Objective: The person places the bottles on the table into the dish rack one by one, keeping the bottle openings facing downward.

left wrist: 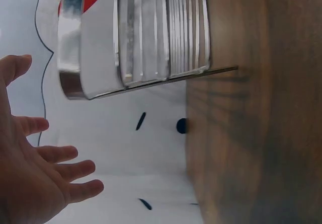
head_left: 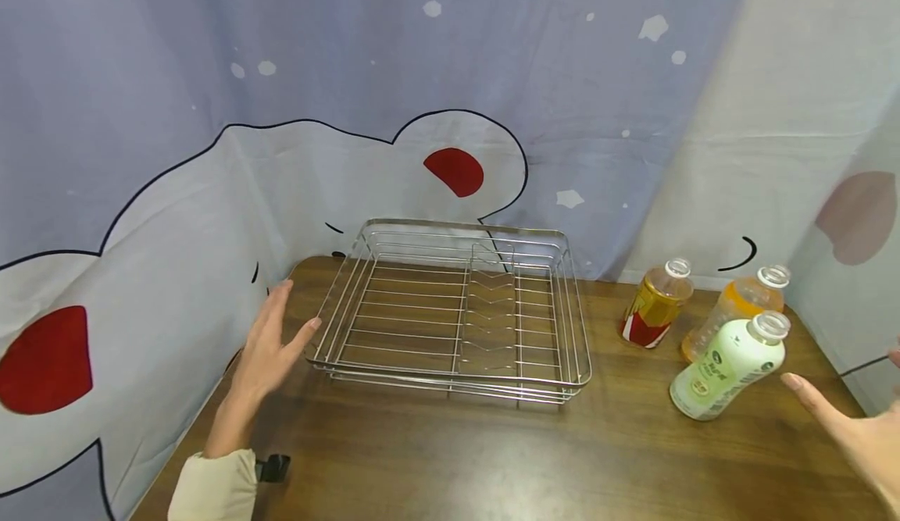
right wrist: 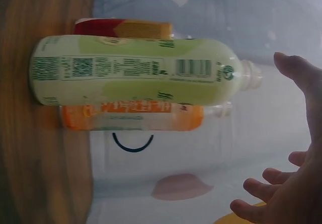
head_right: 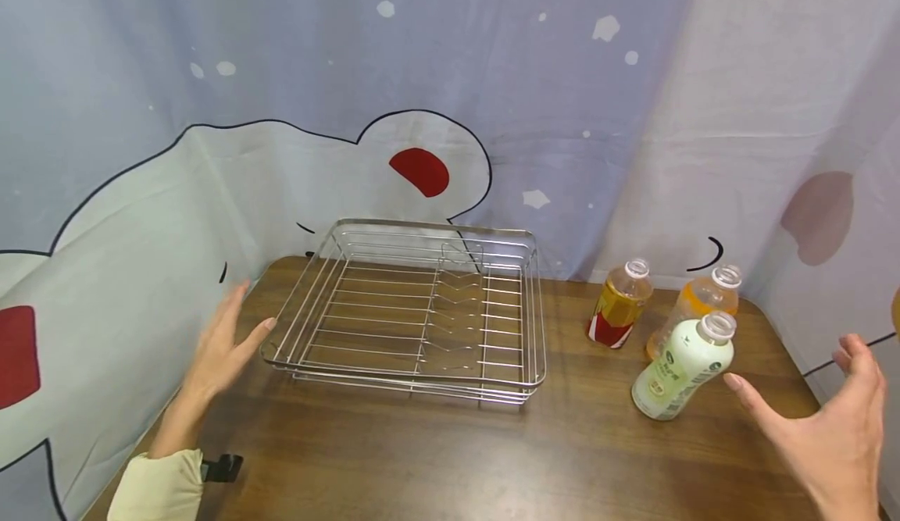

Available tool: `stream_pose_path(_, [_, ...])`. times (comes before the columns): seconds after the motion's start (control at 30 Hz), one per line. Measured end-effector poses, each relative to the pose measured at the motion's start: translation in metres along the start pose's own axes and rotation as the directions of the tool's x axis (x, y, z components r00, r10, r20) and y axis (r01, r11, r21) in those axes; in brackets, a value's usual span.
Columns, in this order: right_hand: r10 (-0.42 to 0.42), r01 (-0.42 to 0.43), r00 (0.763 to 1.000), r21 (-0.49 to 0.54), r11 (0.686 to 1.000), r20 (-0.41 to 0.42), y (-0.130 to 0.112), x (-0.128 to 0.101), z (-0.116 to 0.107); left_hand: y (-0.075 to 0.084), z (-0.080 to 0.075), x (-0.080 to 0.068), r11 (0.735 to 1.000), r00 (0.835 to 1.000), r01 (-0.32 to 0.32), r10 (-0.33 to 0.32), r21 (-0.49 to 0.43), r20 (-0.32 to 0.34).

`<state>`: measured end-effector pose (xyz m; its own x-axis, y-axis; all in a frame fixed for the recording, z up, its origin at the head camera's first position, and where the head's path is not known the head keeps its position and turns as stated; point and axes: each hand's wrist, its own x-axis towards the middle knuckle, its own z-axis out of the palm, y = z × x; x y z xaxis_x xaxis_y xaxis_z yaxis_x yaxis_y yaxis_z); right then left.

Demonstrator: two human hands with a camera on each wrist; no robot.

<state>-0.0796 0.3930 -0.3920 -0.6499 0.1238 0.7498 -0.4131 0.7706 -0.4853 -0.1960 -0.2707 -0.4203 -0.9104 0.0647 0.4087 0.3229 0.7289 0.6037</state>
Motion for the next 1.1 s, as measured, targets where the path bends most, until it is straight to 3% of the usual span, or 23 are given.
stream_pose_path(0.07, [0.156,-0.171,0.977,-0.091,0.981,-0.146,-0.002,-0.004,0.004,-0.003,0.004,-0.002,1.0,1.0,0.015,-0.014,-0.017,0.018])
stream_pose_path(0.2, [0.336,-0.342,0.937,-0.05,0.939,-0.094,0.0,-0.013,0.01,-0.009,0.012,-0.006,0.997,0.997,0.052,-0.048,-0.055,0.059])
stream_pose_path(0.43, [0.559,-0.56,0.828,-0.069,0.825,-0.036,0.005,-0.02,0.021,-0.016,0.026,-0.012,0.989,0.986,0.112,-0.099,-0.097,0.132])
stream_pose_path(0.57, [0.628,-0.619,0.777,-0.14,0.773,0.032,0.009,-0.026,0.023,-0.017,0.031,-0.014,0.981,0.979,0.145,-0.124,-0.126,0.163])
stream_pose_path(0.73, [0.661,-0.636,0.742,-0.198,0.746,0.107,0.016,-0.034,0.024,-0.017,0.036,-0.014,0.963,0.97,0.197,-0.165,-0.182,0.178])
stream_pose_path(0.87, [0.683,-0.654,0.721,-0.208,0.727,0.121,0.023,-0.041,0.026,-0.018,0.038,-0.013,0.931,0.962,0.23,-0.174,-0.284,0.211])
stream_pose_path(1.1, [0.665,-0.643,0.73,-0.171,0.746,0.155,0.031,-0.047,0.036,-0.021,0.042,-0.013,0.851,0.961,0.242,-0.141,-0.467,0.24])
